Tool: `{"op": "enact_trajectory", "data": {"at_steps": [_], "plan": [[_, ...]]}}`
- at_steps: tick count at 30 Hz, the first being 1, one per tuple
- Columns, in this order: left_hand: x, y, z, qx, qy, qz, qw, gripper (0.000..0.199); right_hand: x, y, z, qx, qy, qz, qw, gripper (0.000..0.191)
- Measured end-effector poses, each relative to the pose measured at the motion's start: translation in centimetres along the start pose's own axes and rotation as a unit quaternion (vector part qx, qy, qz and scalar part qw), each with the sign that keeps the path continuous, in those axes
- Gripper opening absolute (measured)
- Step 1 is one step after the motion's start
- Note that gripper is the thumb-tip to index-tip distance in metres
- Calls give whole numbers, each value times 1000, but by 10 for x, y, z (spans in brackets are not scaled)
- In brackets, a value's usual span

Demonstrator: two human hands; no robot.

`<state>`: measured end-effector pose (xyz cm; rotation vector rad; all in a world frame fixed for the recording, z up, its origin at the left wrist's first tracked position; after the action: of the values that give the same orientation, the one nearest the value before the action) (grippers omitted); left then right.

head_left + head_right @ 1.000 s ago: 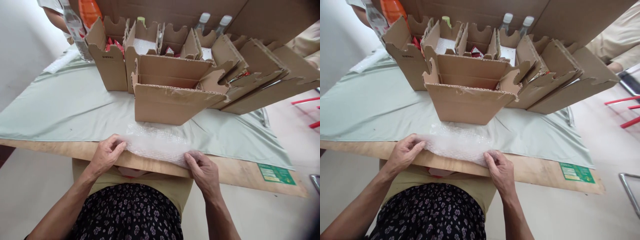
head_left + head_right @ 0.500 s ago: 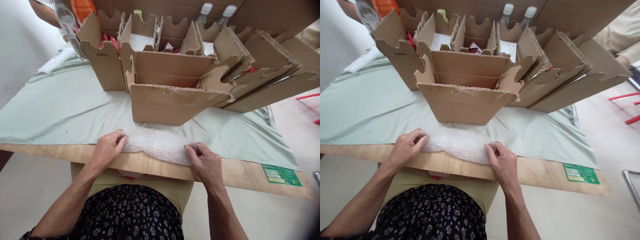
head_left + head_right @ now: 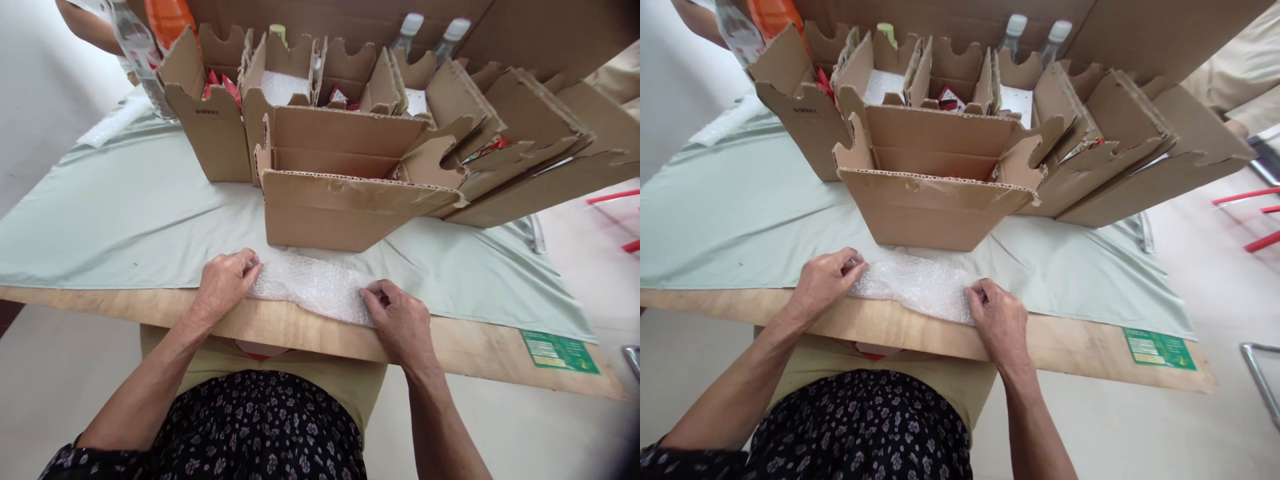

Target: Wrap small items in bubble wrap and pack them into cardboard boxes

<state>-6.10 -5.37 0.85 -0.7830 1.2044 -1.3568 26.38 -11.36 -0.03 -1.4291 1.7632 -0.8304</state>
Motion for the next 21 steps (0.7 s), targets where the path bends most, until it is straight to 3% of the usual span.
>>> {"op": "enact_trajectory", "data": {"at_steps": [6, 15, 21], "plan": [[-1, 10, -4, -36, 21, 61, 997, 31, -3, 4, 6, 50, -62, 61, 995, 37], [-6, 11, 4, -23, -13, -11, 1000, 9, -13, 8, 2, 13, -46, 24, 999, 28], [3, 5, 7, 143, -27, 7, 989, 10, 0, -1, -7, -127, 20, 41, 991, 24]]}}
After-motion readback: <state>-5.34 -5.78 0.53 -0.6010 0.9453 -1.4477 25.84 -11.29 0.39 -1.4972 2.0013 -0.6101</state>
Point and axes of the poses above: each hand's wrist, its own x-axis away from the middle knuckle, its own y-axis out of the palm, z = x × y, the point moved 1 cm from there along -x, towards the middle knuckle, and after that the axes turned 7 degrees about -x, right-handed, at the moved point
